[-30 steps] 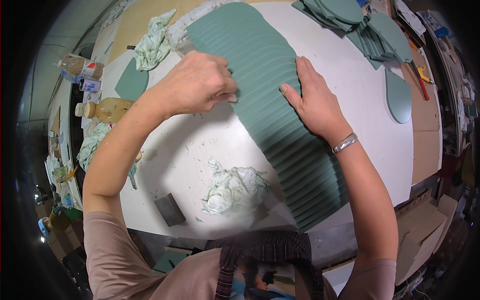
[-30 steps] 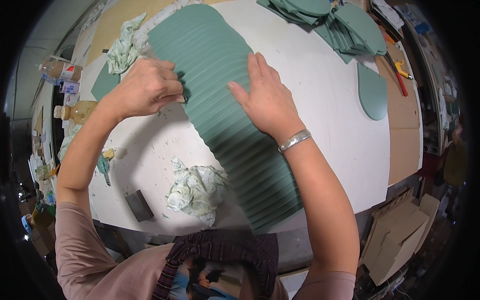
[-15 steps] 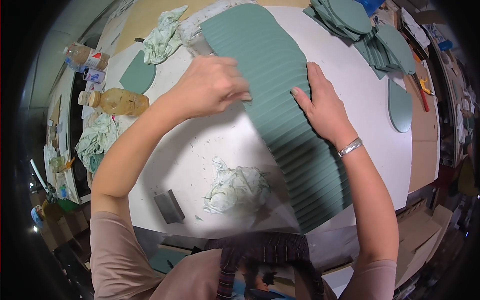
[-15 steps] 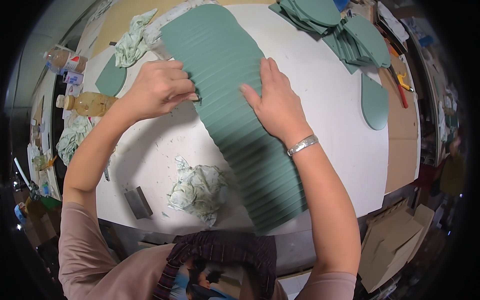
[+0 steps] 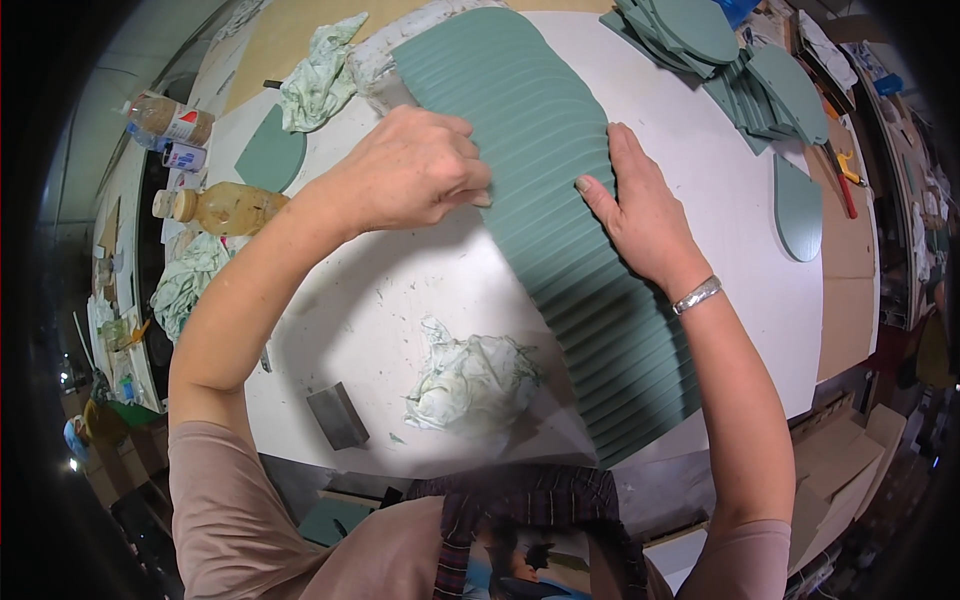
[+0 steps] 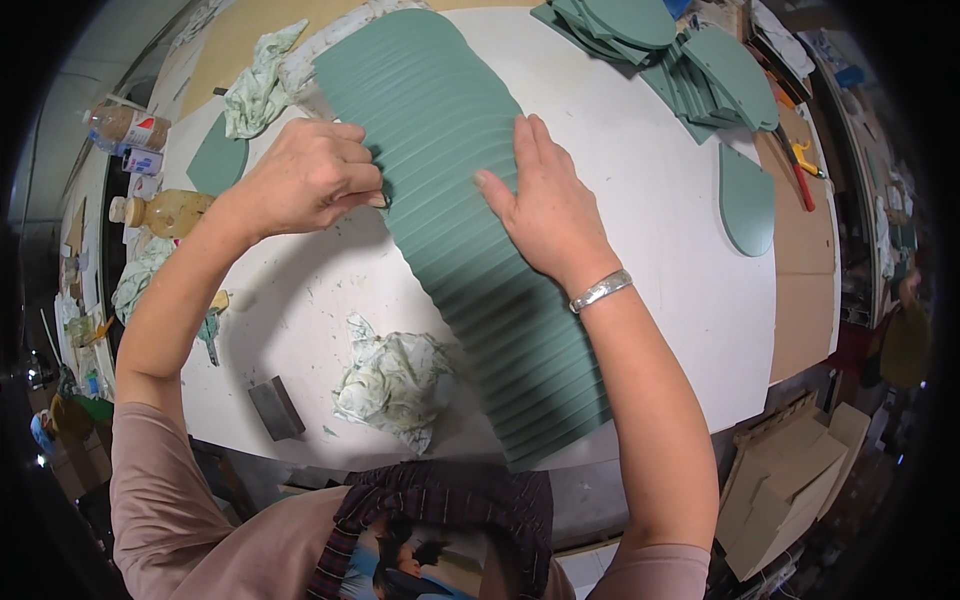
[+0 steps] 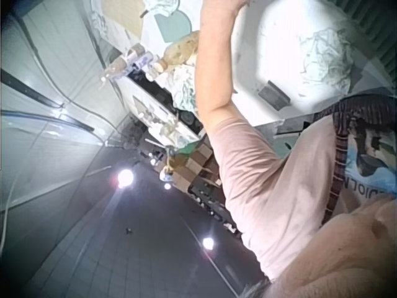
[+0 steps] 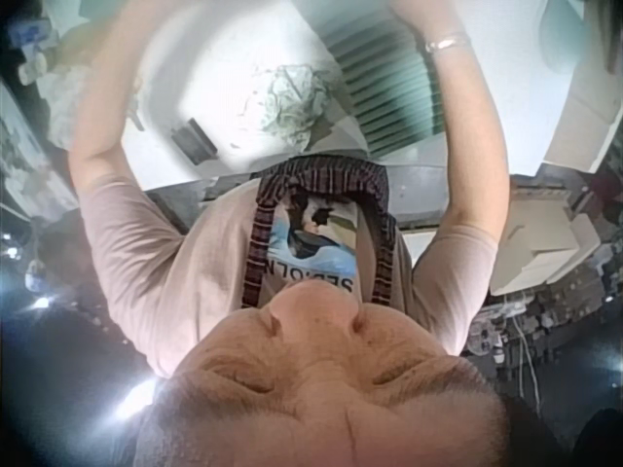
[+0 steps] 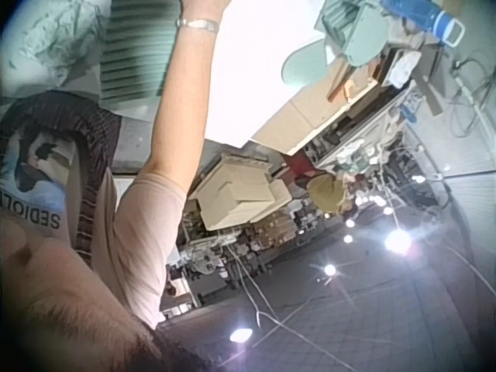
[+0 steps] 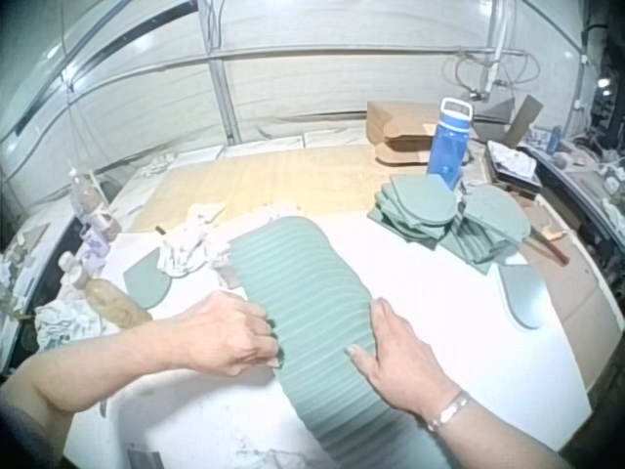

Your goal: Cleaning and trimming excess material from a stack of green foam parts using a cloth and a small scraper.

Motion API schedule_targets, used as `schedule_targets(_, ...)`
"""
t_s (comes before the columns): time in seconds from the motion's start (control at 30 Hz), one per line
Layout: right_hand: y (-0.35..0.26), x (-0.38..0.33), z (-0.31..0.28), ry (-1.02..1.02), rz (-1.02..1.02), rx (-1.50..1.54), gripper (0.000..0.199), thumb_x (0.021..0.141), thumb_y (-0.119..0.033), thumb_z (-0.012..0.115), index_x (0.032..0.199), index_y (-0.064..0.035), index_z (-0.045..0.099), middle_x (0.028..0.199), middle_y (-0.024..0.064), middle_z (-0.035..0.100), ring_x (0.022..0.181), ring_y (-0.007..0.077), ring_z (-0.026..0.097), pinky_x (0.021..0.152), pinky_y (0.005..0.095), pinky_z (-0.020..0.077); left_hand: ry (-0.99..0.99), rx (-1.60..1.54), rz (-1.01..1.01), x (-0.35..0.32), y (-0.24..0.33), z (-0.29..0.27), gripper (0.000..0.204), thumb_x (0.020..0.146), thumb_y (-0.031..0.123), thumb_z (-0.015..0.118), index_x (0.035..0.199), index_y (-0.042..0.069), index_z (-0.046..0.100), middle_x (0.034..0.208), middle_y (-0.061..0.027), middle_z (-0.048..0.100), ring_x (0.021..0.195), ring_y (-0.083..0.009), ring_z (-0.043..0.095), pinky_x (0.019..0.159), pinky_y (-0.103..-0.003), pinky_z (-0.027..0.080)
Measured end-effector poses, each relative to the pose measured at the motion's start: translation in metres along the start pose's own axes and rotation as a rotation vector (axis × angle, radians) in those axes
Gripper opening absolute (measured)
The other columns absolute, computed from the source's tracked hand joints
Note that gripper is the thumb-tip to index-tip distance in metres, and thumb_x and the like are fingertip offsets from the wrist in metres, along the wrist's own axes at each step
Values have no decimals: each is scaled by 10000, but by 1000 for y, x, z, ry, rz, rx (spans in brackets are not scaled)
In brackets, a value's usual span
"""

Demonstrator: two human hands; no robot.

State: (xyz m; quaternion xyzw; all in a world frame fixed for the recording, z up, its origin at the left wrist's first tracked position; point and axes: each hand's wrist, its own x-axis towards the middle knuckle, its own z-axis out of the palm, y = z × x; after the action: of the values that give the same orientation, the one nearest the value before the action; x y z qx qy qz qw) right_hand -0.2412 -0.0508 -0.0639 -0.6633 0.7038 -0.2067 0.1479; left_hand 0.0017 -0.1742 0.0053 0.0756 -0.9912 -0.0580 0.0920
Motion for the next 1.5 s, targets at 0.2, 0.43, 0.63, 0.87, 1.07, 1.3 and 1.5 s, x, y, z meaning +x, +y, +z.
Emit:
schedule_targets(0.2,1,2,0,-8,12,5,741,969,-423,559,1485,51,319,1536,252,365,1358,388,432,1052,463,452,-197,64,33,-42,-6,12,159,750,180,760,679,104,639,605,-37,561,684,-240,576,546,-390,466)
schedule_targets(0.43,-2,2,-4,-14,-4,3,730,974,-427,549,1483,41,318,1533,244,367,1348,391,437,1046,461,453,132,-184,-407,-34,12,7,254,778,299,783,783,89,639,631,-58,564,633,-243,569,561,-383,468)
schedule_targets(0.63,-8,1,-5,-30,-7,13,713,982,-402,550,1486,41,309,1534,243,364,1350,392,433,1046,457,452,221,-393,-688,-19,31,34,316,769,218,826,856,22,594,659,-106,575,581,-204,536,562,-338,431)
schedule_targets(0.87,-4,1,-5,-29,-6,-15,722,986,-406,550,1489,47,299,1537,248,357,1360,390,421,1057,449,444,165,-318,-685,-18,37,34,261,802,187,789,866,18,601,699,-117,607,592,-242,555,579,-360,445)
schedule_targets(1.07,-9,3,-9,-53,13,0,721,987,-402,551,1492,45,295,1540,251,352,1367,396,412,1059,450,442,221,-398,-723,-20,44,37,251,794,192,791,867,43,602,720,-95,613,615,-252,570,587,-356,458)
schedule_targets(1.3,-9,1,-9,-60,19,4,728,983,-404,555,1497,37,286,1541,254,350,1368,404,409,1055,456,444,276,-299,-638,-21,48,43,223,806,176,761,908,69,595,785,-78,632,669,-269,615,591,-370,480)
schedule_targets(1.5,-9,2,-8,-66,22,-2,740,983,-408,553,1507,33,273,1551,252,336,1378,398,402,1057,457,444,252,-212,-605,-23,51,38,189,810,146,727,933,76,601,813,-82,644,705,-284,639,611,-386,498)
